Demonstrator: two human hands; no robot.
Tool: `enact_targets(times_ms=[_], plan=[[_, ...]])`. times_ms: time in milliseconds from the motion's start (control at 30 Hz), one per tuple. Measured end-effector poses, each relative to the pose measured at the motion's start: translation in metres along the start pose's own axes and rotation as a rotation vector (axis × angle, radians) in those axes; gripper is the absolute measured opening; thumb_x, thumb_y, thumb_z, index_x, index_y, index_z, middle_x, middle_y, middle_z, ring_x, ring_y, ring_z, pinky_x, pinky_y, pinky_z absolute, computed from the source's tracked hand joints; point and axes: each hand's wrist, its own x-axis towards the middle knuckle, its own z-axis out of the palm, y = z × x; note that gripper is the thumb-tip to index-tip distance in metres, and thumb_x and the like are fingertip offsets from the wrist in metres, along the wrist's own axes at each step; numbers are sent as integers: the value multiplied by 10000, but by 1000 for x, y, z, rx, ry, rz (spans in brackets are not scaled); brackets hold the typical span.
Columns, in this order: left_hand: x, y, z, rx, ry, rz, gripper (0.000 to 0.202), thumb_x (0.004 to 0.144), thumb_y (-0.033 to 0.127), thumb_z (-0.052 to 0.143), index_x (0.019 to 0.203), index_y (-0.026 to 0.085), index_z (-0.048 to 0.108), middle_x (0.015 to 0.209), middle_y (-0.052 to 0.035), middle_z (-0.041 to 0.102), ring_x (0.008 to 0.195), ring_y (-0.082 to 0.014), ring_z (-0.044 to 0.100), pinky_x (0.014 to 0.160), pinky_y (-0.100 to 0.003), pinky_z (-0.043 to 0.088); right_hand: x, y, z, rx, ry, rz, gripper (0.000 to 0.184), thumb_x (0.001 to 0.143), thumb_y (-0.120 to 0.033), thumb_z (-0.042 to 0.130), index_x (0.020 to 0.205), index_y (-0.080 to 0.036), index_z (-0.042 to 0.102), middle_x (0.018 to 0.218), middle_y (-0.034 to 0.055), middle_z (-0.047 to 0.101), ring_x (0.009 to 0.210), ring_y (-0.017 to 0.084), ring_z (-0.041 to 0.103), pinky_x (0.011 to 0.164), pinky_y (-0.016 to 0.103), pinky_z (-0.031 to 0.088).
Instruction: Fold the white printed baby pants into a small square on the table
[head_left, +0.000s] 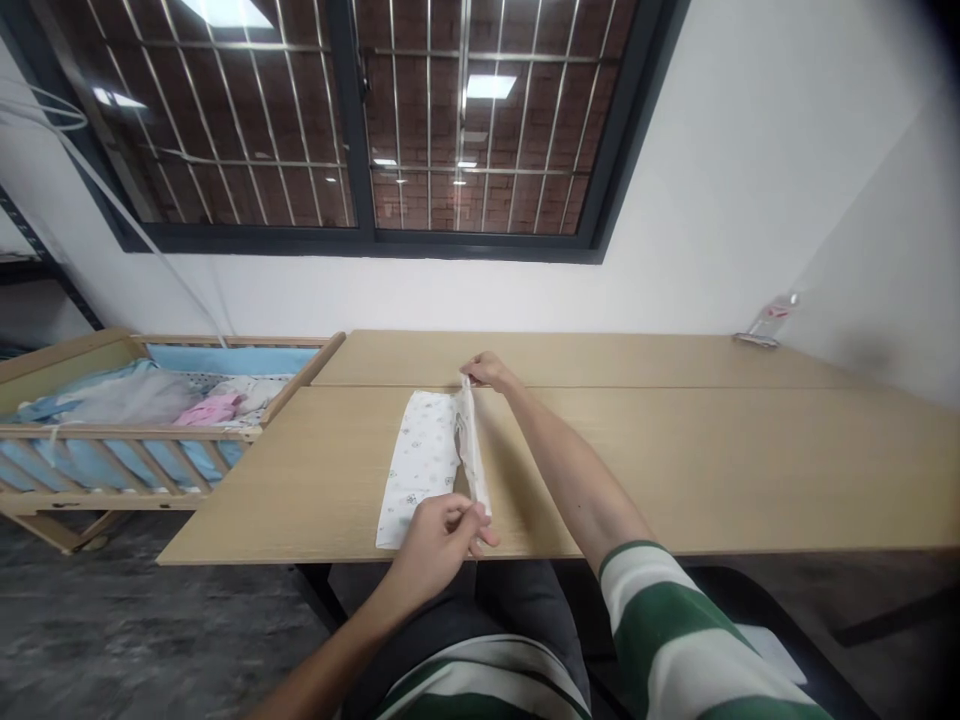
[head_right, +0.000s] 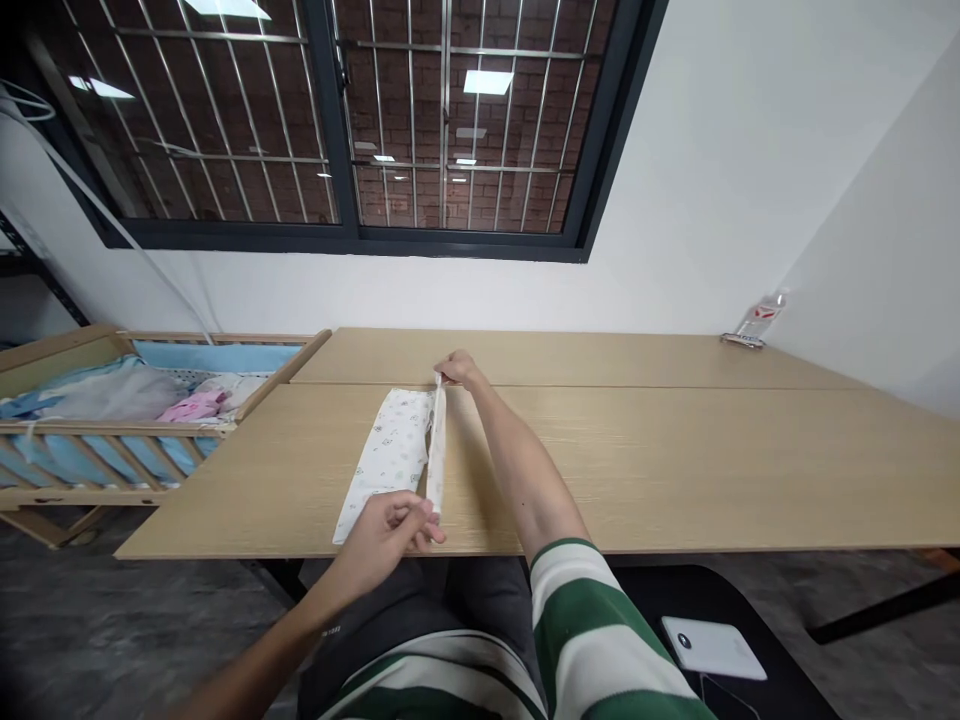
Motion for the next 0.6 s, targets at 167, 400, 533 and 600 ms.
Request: enact_targets(times_ms=[167,400,533,600], plan=[[-27,-7,-38,13,176,-58,450,868,579,601,792,144,684,734,-85,764,558,-129,632,592,-248,507,4,-27,48,-2,-24,-42,155,808,-164,671,662,-143,625,529,16,627,494,102,569,500,172,440],[-39,-37,-74,83,257,-174,449,812,598,593,732,161,662,658,-67,745,481,-133,594,516,-250,450,1,-35,106,-121,29,-29,149,761,-136,712,897,-145,654,570,-8,655,535,116,591,526,178,416],[-42,-53,-82,154,295,-178,417,833,563,558,720,171,647,633,-49,727,489,-147,601,515,-252,436,-2,-35,125,-192,30,-39,168,777,-134,692,942,-141,659,679,20,698,622,128,619,546,181,405],[-43,-55,-85,190,308,-183,416,850,556,530,717,177,638,627,-42,717,497,-157,606,524,-256,437,-5,-35,129,-227,20,-53,163,789,-134,682,951,-139,660,745,39,717,686,139,637,567,184,406]])
